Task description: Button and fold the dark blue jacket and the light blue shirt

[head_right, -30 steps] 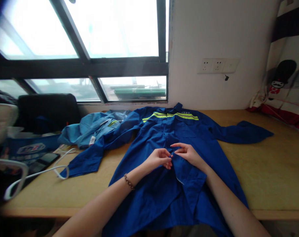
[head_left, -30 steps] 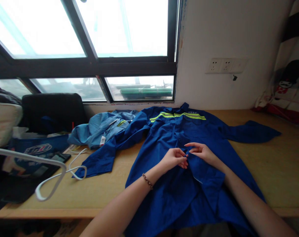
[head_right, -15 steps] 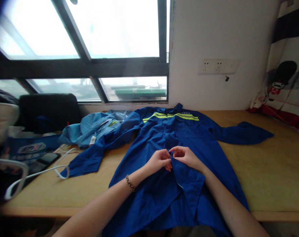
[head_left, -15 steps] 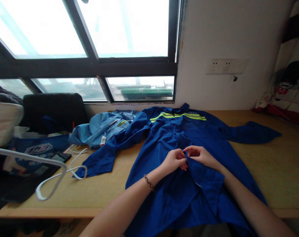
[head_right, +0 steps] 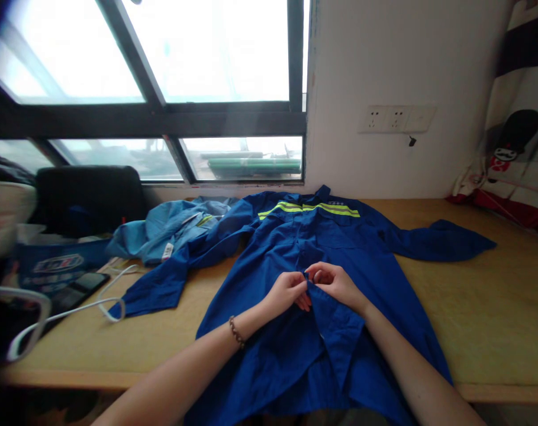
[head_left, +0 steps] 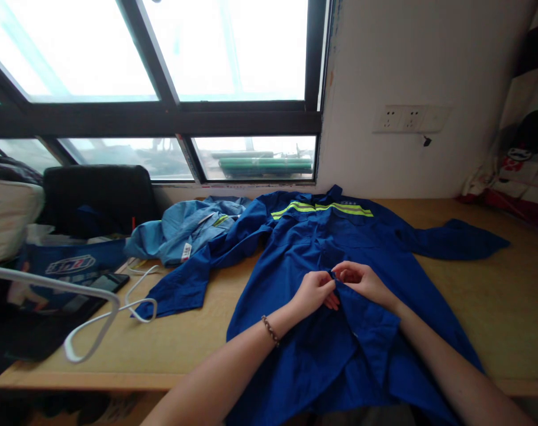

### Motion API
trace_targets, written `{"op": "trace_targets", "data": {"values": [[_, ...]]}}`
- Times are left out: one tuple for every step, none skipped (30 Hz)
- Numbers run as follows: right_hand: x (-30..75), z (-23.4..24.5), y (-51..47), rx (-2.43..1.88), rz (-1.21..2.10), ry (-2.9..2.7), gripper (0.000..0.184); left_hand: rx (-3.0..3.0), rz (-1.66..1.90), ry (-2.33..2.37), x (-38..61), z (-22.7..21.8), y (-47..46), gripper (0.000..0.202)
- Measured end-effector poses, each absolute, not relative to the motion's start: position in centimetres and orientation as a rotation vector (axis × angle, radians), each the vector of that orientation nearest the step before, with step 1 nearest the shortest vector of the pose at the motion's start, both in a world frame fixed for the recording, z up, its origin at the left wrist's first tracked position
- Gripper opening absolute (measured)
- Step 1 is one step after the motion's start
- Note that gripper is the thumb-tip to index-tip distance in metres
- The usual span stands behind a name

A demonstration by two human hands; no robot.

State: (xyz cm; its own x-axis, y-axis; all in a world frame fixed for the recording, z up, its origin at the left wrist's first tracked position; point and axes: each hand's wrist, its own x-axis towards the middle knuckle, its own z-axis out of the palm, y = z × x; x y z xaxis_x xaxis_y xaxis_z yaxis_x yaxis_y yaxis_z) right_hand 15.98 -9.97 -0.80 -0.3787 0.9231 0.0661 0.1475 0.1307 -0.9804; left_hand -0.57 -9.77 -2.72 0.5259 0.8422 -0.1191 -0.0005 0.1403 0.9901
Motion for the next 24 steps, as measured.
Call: {"op": "trace_targets", "data": {"values": [[15.91,-0.85,-9.96,-1.063,1.307,-1.66,0.034,1.281,0.718,0.834,-0.55,-2.68,-9.74,0.022],[15.86,-0.88,-9.94,-1.069,1.292,-1.652,0.034,1.269,0.716,0.836,-0.54,-2.64,-9.7,0.024],[15.83,-0.88,-9.92,-1.071,1.274,-1.643,0.033,1.26,0.714,0.837,-0.55,-2.61,-9.67,0.025],[15.81,-0.87,-9.9,-1.071,1.257,-1.634,0.033,1.254,0.715,0.839,-0.56,-2.6,-9.65,0.025],[15.81,-0.83,-9.88,-1.071,1.243,-1.629,0.033,1.251,0.718,0.84,-0.57,-2.59,-9.63,0.025],[15.83,-0.78,-9.87,-1.073,1.233,-1.629,0.032,1.251,0.724,0.84,-0.58,-2.6,-9.62,0.024],[15.87,-0.73,-9.87,-1.076,1.228,-1.633,0.032,1.254,0.729,0.843,-0.59,-2.6,-9.62,0.022],[15.92,-0.67,-9.88,-1.083,1.228,-1.64,0.031,1.258,0.735,0.847,-0.6,-2.61,-9.61,0.02],[15.97,-0.62,-9.91,-1.091,1.235,-1.65,0.031,1.261,0.74,0.851,-0.62,-2.62,-9.61,0.019],[16.02,-0.58,-9.95,-1.098,1.243,-1.657,0.031,1.265,0.746,0.855,-0.64,-2.63,-9.59,0.017],[16.06,-0.56,-9.99,-1.105,1.25,-1.661,0.031,1.269,0.753,0.859,-0.68,-2.64,-9.57,0.016],[16.1,-0.55,-10.03,-1.108,1.253,-1.661,0.031,1.274,0.762,0.864,-0.72,-2.65,-9.53,0.015],[16.13,-0.56,-10.06,-1.109,1.252,-1.66,0.032,1.277,0.774,0.868,-0.77,-2.66,-9.48,0.014],[16.15,-0.58,-10.07,-1.108,1.249,-1.658,0.033,1.278,0.787,0.874,-0.82,-2.65,-9.44,0.014],[16.17,-0.61,-10.07,-1.105,1.243,-1.656,0.033,1.275,0.801,0.879,-0.87,-2.62,-9.39,0.013],[16.19,-0.63,-10.06,-1.102,1.239,-1.655,0.033,1.265,0.813,0.882,-0.92,-2.57,-9.36,0.013],[16.2,-0.64,-10.02,-1.1,1.234,-1.655,0.033,1.249,0.821,0.879,-0.95,-2.51,-9.34,0.012],[16.23,-0.65,-9.98,-1.101,1.228,-1.655,0.033,1.232,0.827,0.867,-0.97,-2.41,-9.34,0.011],[16.25,-0.64,-9.92,-1.104,1.219,-1.651,0.033,1.215,0.829,0.847,-0.97,-2.3,-9.37,0.01],[16.27,-0.64,-9.87,-1.109,1.21,-1.644,0.033,1.2,0.832,0.822,-0.95,-2.18,-9.42,0.011],[16.3,-0.63,-9.82,-1.112,1.197,-1.634,0.032,1.189,0.837,0.797,-0.91,-2.05,-9.49,0.012],[16.32,-0.63,-9.78,-1.113,1.186,-1.622,0.032,1.182,0.846,0.776,-0.85,-1.92,-9.57,0.014],[16.33,-0.65,-9.75,-1.114,1.18,-1.611,0.032,1.18,0.861,0.763,-0.79,-1.81,-9.66,0.016],[16.33,-0.68,-9.73,-1.115,1.185,-1.604,0.032,1.178,0.884,0.76,-0.73,-1.71,-9.73,0.017]]}}
